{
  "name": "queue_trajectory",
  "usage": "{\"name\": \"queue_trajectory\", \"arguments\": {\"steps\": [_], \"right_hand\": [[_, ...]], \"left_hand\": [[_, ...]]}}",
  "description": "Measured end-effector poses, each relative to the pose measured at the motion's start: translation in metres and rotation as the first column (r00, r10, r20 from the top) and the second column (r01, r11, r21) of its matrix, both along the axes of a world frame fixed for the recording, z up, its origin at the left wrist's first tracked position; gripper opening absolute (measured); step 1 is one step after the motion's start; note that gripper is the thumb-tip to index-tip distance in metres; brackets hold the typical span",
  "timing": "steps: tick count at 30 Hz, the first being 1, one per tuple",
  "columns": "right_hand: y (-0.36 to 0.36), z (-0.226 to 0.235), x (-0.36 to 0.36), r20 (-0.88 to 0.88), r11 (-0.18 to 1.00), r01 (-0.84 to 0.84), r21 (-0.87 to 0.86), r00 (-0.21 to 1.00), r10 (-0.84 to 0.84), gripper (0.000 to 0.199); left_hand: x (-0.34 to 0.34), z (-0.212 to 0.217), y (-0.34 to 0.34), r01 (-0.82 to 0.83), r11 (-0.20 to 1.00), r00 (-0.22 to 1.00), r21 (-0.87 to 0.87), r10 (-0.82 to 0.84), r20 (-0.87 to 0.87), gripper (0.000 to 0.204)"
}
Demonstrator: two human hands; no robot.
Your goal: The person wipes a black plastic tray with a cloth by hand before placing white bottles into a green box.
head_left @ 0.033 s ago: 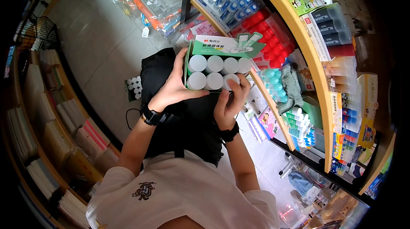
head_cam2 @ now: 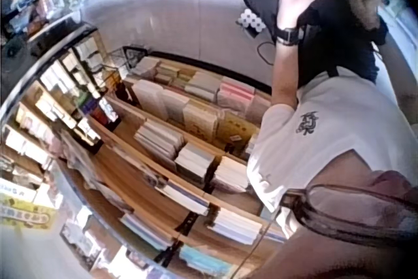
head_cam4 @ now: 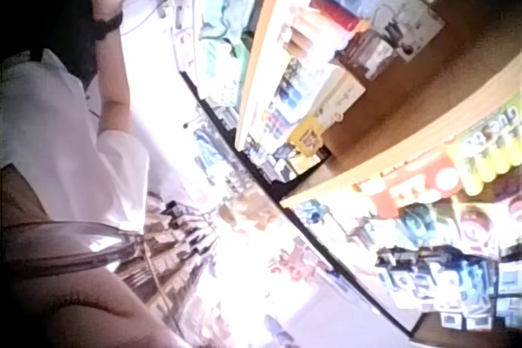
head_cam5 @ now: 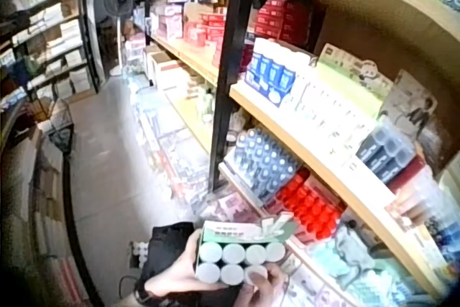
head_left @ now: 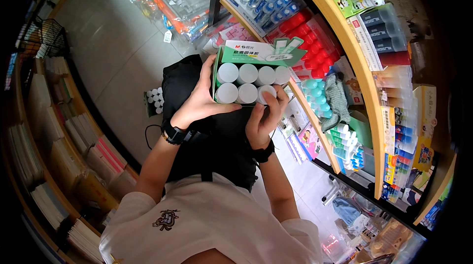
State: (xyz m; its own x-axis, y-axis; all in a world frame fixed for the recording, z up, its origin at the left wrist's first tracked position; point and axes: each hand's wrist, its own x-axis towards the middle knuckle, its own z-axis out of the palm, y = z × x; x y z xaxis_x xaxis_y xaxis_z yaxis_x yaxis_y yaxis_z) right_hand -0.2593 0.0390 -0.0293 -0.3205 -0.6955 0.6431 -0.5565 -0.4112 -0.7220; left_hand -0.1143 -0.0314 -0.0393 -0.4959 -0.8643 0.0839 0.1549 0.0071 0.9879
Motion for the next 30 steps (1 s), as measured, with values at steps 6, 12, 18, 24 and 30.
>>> {"name": "queue_trajectory", "arguments": {"steps": [6,12,18,24,30], "right_hand": [[0.0,-0.011,0.01,-0.028,0.996,0.093,-0.011,0.995,-0.093,0.024],[0.002,-0.006,0.009,-0.037,0.99,0.119,0.077,0.992,-0.117,0.026],[0.001,0.041,-0.005,-0.114,0.991,0.052,0.121,0.993,-0.038,0.027],[-0.034,0.185,-0.021,-0.592,0.995,0.01,-0.104,0.803,-0.07,0.03],[-0.129,0.358,-0.024,-0.842,0.889,0.101,-0.447,0.288,-0.456,0.041]], "left_hand": [[0.004,0.0,-0.003,0.003,1.0,1.0,-0.012,-0.003,-0.022,0.111],[0.007,0.002,-0.003,0.015,0.999,1.0,0.039,-0.015,0.0,0.11],[-0.004,-0.008,-0.003,-0.026,1.0,1.0,-0.017,0.026,-0.008,0.111],[0.003,-0.017,0.003,-0.037,0.993,0.996,-0.108,0.028,-0.084,0.107],[0.016,-0.006,-0.001,-0.029,0.98,0.971,-0.198,-0.019,-0.237,0.096]]}}
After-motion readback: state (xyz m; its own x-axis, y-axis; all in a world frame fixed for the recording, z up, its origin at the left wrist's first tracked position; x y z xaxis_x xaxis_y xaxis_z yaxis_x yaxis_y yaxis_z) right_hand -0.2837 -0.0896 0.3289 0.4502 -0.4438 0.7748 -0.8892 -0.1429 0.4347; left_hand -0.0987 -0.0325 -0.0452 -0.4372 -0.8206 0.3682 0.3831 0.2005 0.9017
